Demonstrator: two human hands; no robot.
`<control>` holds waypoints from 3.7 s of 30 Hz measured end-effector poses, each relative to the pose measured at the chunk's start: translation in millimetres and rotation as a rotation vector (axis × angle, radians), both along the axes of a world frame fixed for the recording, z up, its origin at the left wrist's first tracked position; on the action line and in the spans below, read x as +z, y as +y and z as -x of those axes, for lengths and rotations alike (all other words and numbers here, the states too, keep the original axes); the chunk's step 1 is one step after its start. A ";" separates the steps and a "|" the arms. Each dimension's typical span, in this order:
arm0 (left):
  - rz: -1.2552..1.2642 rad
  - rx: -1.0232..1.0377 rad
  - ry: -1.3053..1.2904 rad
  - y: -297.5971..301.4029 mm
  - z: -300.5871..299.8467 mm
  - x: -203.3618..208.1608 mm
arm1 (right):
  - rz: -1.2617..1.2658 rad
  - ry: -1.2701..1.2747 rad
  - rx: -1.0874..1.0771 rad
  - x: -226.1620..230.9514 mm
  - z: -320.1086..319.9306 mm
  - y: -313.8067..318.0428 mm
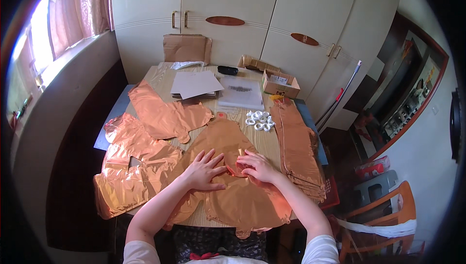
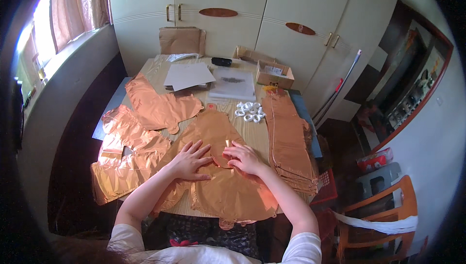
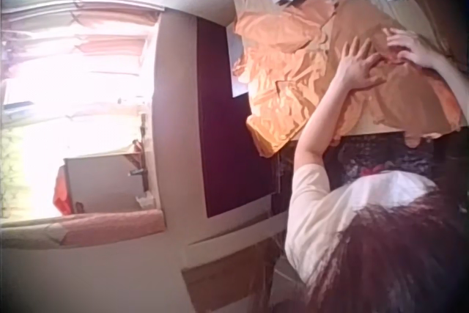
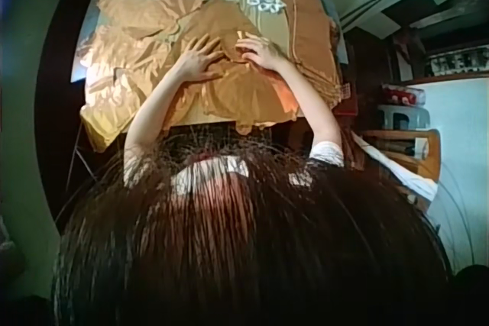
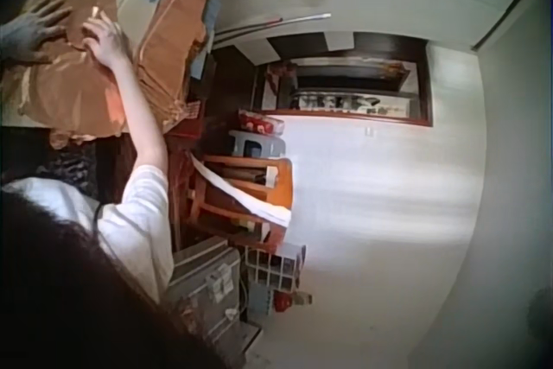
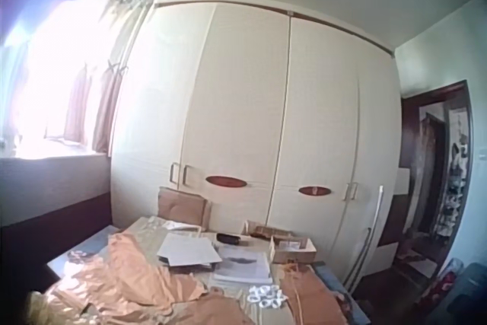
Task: Folding and stacking rose-gold foil balloons for packaging.
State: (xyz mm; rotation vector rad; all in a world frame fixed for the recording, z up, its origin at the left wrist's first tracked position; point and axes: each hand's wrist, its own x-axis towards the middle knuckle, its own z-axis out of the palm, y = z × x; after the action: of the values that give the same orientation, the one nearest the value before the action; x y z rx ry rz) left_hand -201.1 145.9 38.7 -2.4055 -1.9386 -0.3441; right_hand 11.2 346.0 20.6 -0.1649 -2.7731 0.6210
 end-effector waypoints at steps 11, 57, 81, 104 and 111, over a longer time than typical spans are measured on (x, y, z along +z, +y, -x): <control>-0.003 0.003 0.002 -0.8 -0.3 -1.0 | -0.039 -0.280 0.009 11.2 8.6 12.0; 0.088 -0.009 -0.015 -0.2 -1.2 0.4 | -0.084 -0.237 -0.138 15.7 3.7 3.7; 0.266 0.072 -0.164 -4.5 11.4 87.4 | -0.066 -0.593 -0.117 30.6 21.2 10.8; 0.037 0.039 0.171 87.4 -29.3 15.7 | -0.118 -0.629 -0.172 33.6 22.1 5.1; 0.025 0.066 0.129 83.1 -25.0 5.7 | -0.150 -0.592 -0.166 43.3 18.1 0.4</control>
State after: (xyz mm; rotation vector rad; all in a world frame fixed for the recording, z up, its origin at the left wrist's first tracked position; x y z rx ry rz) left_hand -176.1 229.0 44.4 -2.3085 -1.9717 -0.1587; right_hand -6.9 346.3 63.9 -0.6302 -3.3015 0.3586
